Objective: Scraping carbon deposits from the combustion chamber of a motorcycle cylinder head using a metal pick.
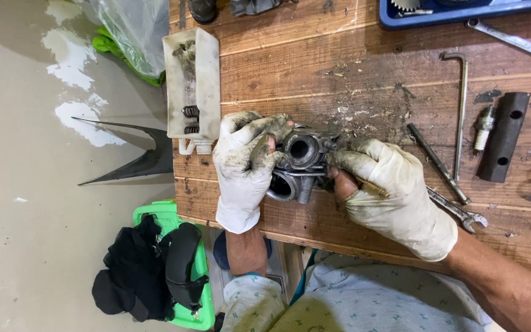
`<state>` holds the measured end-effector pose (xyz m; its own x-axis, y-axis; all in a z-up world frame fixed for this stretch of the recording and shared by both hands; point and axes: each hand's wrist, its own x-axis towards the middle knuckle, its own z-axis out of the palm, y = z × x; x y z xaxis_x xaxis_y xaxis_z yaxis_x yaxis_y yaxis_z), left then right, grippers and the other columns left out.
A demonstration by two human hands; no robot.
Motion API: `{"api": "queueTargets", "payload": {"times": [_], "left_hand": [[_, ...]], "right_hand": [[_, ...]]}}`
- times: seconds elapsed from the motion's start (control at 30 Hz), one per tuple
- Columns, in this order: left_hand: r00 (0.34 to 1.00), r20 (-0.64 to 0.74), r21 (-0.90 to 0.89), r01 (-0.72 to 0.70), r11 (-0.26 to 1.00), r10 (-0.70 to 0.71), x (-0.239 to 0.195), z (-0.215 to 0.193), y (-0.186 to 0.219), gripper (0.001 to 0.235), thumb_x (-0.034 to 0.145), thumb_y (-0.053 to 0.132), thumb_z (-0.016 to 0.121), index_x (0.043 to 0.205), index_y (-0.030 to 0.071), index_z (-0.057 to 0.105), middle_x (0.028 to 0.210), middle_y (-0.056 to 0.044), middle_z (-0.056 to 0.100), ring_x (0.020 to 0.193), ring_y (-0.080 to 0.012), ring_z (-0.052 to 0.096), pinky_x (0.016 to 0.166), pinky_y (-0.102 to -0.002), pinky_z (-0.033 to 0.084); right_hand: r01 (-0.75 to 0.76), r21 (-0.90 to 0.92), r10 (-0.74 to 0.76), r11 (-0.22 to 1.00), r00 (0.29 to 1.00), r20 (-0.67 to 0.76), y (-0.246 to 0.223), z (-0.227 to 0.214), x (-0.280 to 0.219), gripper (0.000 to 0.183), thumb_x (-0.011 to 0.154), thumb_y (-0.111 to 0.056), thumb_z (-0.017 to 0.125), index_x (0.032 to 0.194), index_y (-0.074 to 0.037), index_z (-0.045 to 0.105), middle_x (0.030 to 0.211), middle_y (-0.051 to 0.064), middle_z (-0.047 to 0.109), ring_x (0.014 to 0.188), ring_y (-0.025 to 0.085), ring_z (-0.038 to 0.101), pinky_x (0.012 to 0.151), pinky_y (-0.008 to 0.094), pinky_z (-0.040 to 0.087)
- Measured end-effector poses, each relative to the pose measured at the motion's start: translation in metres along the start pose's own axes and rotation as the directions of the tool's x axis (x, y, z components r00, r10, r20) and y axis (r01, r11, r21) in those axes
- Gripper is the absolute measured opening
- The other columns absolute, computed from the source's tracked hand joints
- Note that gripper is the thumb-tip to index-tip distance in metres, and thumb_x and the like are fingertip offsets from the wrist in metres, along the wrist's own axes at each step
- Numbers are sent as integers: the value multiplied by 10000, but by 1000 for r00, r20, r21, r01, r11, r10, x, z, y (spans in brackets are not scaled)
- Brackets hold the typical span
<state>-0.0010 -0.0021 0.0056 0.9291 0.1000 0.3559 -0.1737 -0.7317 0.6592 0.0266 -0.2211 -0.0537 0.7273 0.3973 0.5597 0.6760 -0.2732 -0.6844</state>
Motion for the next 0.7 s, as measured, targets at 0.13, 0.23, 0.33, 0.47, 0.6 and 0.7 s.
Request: {"api": "queueTargets", "payload": {"times": [0.13, 0.23, 0.33, 0.47, 0.6, 0.7], "left_hand": [[1000, 16, -6, 3, 1000, -3, 0, -2, 3, 412, 1077, 375, 488, 1174, 70, 748, 1163, -112, 669, 1071, -262, 618, 963, -372, 538], [996, -39, -82, -80, 993, 77, 2, -3, -4, 309, 1058, 290, 546, 1093, 84, 774, 1090, -110, 709, 1014, -292, 631, 941, -395, 545], [984, -100, -156, -162, 974, 148, 1, -4, -6, 224, 1034, 208, 608, 1011, 99, 802, 1018, -103, 744, 957, -313, 642, 920, -415, 546], [981, -128, -197, -172, 965, 149, -5, -7, -14, 200, 1015, 200, 636, 1019, 96, 807, 1030, -114, 740, 974, -320, 653, 931, -437, 546], [978, -136, -200, -181, 963, 156, -9, -13, -17, 214, 1018, 209, 626, 1025, 91, 805, 1031, -122, 741, 984, -343, 647, 932, -448, 544], [967, -162, -192, -224, 955, 195, -11, -11, -18, 226, 1025, 224, 618, 1001, 95, 802, 1014, -97, 754, 938, -324, 638, 904, -401, 554]], "right_hand": [[-65, 12, 65, 998, 998, 15, -5, -1, 3, 46, 920, -35, 712, 961, -54, 702, 872, 99, 621, 705, 311, 589, 633, 415, 485], [-155, 32, 154, 987, 988, 7, -2, 4, -3, 13, 920, -125, 731, 925, -115, 735, 842, 77, 649, 727, 329, 644, 650, 413, 532], [-171, 18, 172, 985, 985, -24, 4, 11, -15, 44, 915, -228, 765, 924, -185, 759, 829, 43, 654, 744, 332, 683, 686, 417, 573], [-5, 86, 19, 996, 987, -160, 14, 16, -33, 60, 859, -198, 784, 895, -162, 752, 816, 56, 638, 680, 333, 652, 670, 436, 574], [68, 54, -56, 996, 978, -203, 25, 26, -40, 77, 912, -203, 718, 895, -131, 738, 760, 76, 602, 627, 341, 627, 608, 449, 558], [96, 70, -82, 993, 981, -175, 30, 31, -39, 89, 924, -188, 709, 945, -102, 710, 767, 116, 585, 636, 394, 628, 555, 483, 532]]}}
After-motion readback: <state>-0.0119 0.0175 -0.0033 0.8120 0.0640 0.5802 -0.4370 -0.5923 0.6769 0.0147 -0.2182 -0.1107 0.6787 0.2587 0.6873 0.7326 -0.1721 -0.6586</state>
